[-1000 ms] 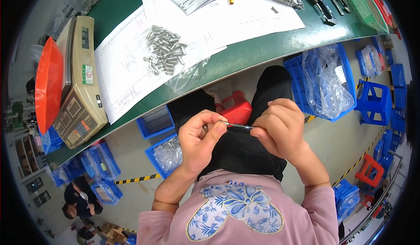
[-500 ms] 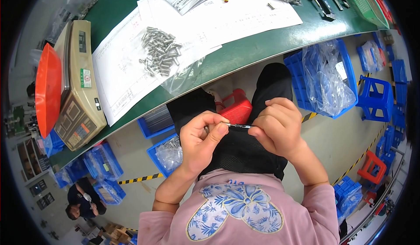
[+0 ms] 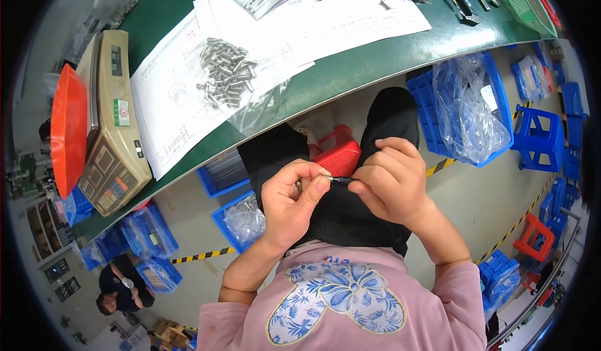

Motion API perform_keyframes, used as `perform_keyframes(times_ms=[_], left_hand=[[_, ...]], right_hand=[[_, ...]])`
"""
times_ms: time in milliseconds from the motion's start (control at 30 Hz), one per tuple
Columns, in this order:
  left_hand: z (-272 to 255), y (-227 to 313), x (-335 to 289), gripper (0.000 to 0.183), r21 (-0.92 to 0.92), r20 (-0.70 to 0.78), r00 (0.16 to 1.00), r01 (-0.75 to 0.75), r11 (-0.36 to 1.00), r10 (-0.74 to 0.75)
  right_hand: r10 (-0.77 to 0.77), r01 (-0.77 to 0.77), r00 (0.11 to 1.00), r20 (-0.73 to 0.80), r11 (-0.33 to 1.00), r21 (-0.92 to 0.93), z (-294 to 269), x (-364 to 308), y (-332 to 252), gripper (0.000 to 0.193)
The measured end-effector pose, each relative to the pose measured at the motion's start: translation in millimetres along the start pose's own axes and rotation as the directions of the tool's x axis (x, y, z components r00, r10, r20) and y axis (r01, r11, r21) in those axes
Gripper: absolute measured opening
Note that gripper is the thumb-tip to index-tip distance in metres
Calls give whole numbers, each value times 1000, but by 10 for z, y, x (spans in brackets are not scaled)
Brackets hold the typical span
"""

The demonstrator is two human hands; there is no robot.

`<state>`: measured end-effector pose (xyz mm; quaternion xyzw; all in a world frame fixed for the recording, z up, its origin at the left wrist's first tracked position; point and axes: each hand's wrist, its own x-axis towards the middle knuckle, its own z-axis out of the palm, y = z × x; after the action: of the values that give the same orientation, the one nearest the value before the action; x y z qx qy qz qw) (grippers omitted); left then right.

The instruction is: Sorting small hardware components and packaging them into plastic bags for inventory or shipping.

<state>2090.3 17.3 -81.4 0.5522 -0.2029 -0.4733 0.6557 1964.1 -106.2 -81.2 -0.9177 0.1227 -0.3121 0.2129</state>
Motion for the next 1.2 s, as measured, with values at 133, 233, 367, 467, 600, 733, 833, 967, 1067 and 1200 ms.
perform_keyframes(times_ms=[133, 233, 367, 467, 600, 733, 833, 967, 1067, 1200], left_hand=[[15, -14, 0, 9, 29, -16, 1000, -26, 999, 27], [29, -13, 2, 9, 25, -16, 1000, -23, 999, 23], [20, -15, 16, 9, 50, -1, 998, -59, 997, 59], [21, -17, 12, 9, 29, 0, 1000, -27, 999, 27], [39, -45, 19, 10, 68, -13, 996, -86, 994, 87], [19, -25, 2, 10, 43, -6, 1000, -22, 999, 22], [26, -42, -5, 10, 52, -11, 999, -40, 998, 41], [3, -49, 5, 10, 53, -8, 1000, -14, 998, 15], [33, -31, 3, 10, 47, -16, 999, -36, 998, 36], [24, -62, 38, 10, 42, -3, 1000, -2, 999, 2]], right_hand=[[19, -19, 1000, 15, 1000, -6, 12, -8, 7, 22], [-41, 39, 997, -64, 999, -22, 24, 8, 6, 20], [-9, 9, 1000, -13, 1000, 8, 8, 20, -22, 20], [-3, 4, 999, -43, 1000, 24, 28, 3, -6, 21], [-11, 11, 1000, 8, 1000, -24, 37, -31, 13, 20], [31, -28, 996, -87, 999, 34, 38, 10, -46, 18], [-9, 9, 1000, -3, 999, -43, 27, -15, -41, 18], [-18, 16, 999, -44, 999, -48, 74, -30, -12, 19], [-29, 27, 999, -32, 998, -54, 44, -9, -28, 19], [31, -32, 997, -77, 999, -20, 53, 38, -42, 18]])
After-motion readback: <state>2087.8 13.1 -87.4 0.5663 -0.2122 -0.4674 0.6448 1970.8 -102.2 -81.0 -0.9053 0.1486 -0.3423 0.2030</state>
